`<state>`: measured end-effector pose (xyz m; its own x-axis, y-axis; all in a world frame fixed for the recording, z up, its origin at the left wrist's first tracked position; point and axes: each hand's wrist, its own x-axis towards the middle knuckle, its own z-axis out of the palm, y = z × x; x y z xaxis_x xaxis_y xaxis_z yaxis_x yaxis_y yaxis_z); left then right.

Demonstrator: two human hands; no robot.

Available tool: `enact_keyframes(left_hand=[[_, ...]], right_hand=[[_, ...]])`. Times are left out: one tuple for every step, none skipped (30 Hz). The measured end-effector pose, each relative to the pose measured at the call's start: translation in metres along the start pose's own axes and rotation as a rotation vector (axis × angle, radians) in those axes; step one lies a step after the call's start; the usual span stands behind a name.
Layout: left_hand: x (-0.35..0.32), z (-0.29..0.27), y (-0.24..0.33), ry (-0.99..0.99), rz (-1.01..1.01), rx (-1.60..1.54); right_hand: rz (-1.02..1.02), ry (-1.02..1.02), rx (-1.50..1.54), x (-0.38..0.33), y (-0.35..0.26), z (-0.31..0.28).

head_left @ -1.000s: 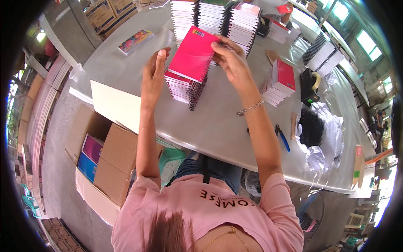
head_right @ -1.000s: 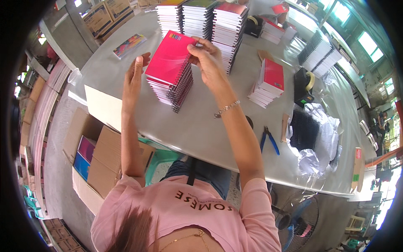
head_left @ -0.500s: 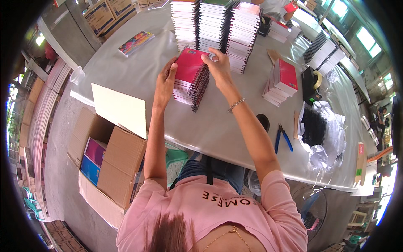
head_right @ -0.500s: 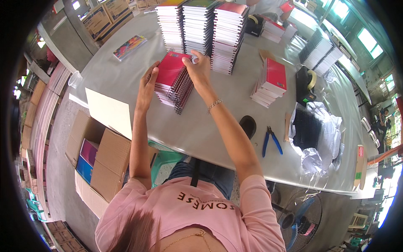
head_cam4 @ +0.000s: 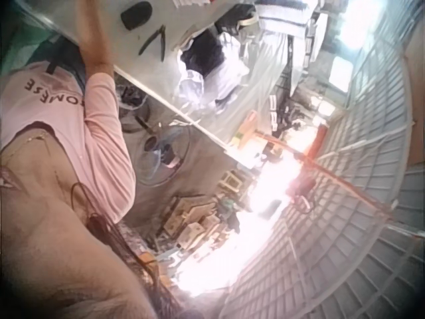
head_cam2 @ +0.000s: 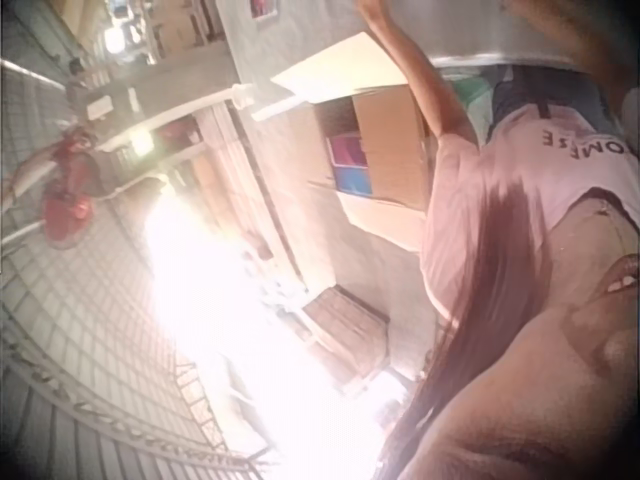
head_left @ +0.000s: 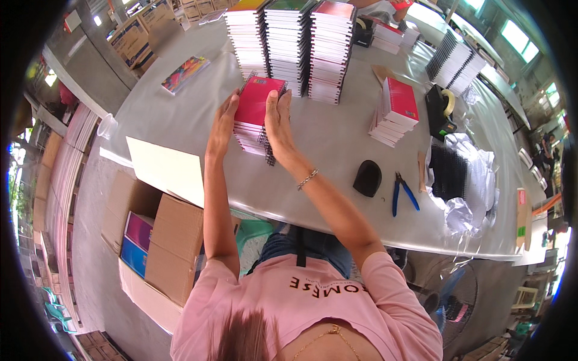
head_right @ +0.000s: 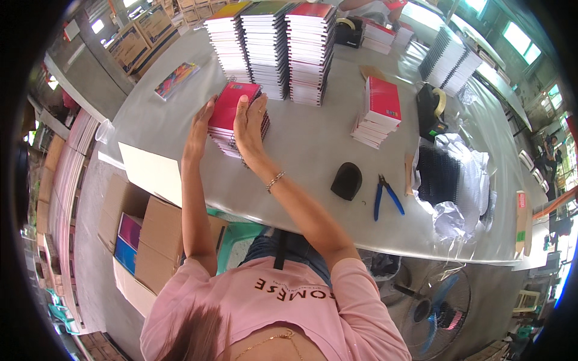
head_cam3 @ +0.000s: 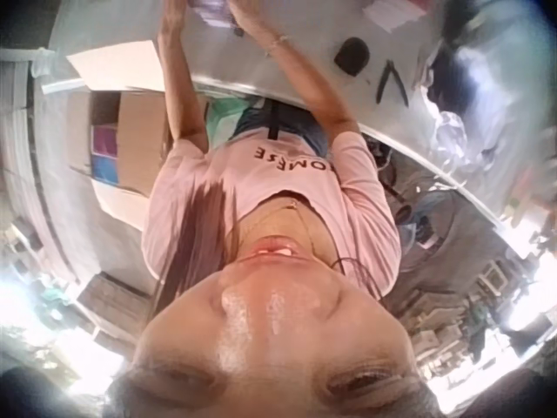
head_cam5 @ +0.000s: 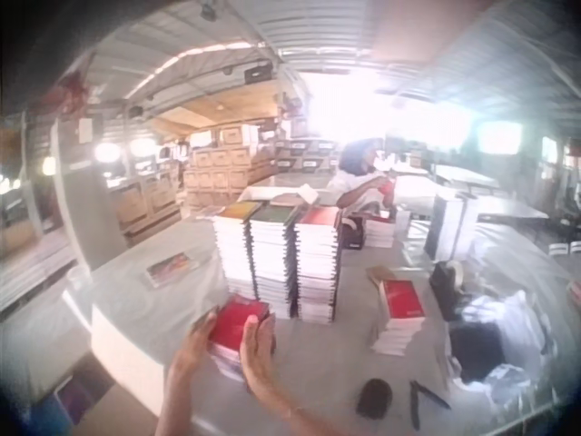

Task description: The person assembles spiral-bound notebooks by inserting a black plastic coil into the punched holes of pink covers and pages. She uses pliers to secure the coil ends and stacks the finished notebooks on the table.

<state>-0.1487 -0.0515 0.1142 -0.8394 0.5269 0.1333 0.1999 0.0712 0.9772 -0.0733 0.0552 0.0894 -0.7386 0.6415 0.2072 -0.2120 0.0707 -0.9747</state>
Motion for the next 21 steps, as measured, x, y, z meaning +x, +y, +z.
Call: enact_keyframes(left_hand=[[0.0, 0.0, 0.0, -0.008, 0.004, 0.009], [0.0, 0.0, 0.001, -0.016, 0.009, 0.018], [0.0, 0.0, 0.001, -0.025, 0.012, 0.022], [-0.001, 0.001, 0.001, -0.019, 0.038, 0.032], [-0.002, 0.001, 0.002, -0.014, 0.064, 0.043], [-0.003, 0.002, 0.002, -0.01, 0.093, 0.05], [-0.002, 0.001, -0.001, -0.028, 0.099, 0.011], [0.0, -0.007, -0.01, -0.047, 0.105, -0.028], [0.003, -0.007, -0.014, -0.083, 0.117, -0.072], [0.004, -0.002, -0.011, -0.076, 0.115, -0.049], [0.001, -0.003, -0.009, -0.053, 0.109, -0.02], [0.001, -0.003, -0.009, -0.053, 0.098, -0.021], [0.0, -0.005, -0.008, -0.046, 0.089, -0.016], [0.0, -0.005, -0.005, -0.039, 0.079, -0.011], [-0.002, -0.005, -0.003, -0.04, 0.08, 0.004], [-0.002, -0.003, -0.001, -0.049, 0.08, 0.016], [-0.001, 0.0, 0.001, -0.059, 0.08, 0.028], [-0.001, 0.002, 0.002, -0.067, 0.084, 0.026], [0.0, 0.004, 0.003, -0.077, 0.088, 0.023], [0.002, 0.005, 0.003, -0.09, 0.092, 0.02], [0.004, -0.005, -0.009, -0.106, 0.103, -0.003]], right_hand=[[-0.004, 0.026, -0.025, 0.0, 0.001, 0.004], [-0.035, 0.061, -0.056, -0.001, 0.003, 0.007], [-0.035, 0.073, -0.057, -0.001, 0.004, 0.007], [-0.036, 0.086, -0.059, 0.0, 0.006, 0.007], [-0.037, 0.1, -0.06, 0.001, 0.008, 0.007], [-0.038, 0.081, -0.048, 0.001, 0.01, 0.009], [-0.049, 0.074, -0.043, 0.002, 0.01, 0.008], [-0.061, 0.068, -0.038, 0.003, 0.011, 0.009], [-0.075, 0.064, -0.065, 0.007, 0.022, 0.011], [-0.086, 0.066, -0.096, 0.013, 0.034, 0.01], [-0.06, 0.076, -0.105, 0.014, 0.032, 0.011], [-0.032, 0.08, -0.11, 0.013, 0.029, 0.013], [-0.004, 0.078, -0.108, 0.011, 0.027, 0.017], [-0.028, 0.14, -0.124, 0.009, 0.025, 0.02], [-0.049, 0.194, -0.139, 0.008, 0.027, 0.025], [-0.068, 0.255, -0.157, 0.007, 0.03, 0.026], [-0.071, 0.271, -0.169, 0.009, 0.032, 0.026], [-0.071, 0.282, -0.176, 0.009, 0.031, 0.027], [-0.071, 0.295, -0.185, 0.01, 0.03, 0.024], [-0.075, 0.301, -0.15, 0.011, 0.03, 0.021], [-0.043, 0.199, -0.088, 0.008, 0.026, 0.023]])
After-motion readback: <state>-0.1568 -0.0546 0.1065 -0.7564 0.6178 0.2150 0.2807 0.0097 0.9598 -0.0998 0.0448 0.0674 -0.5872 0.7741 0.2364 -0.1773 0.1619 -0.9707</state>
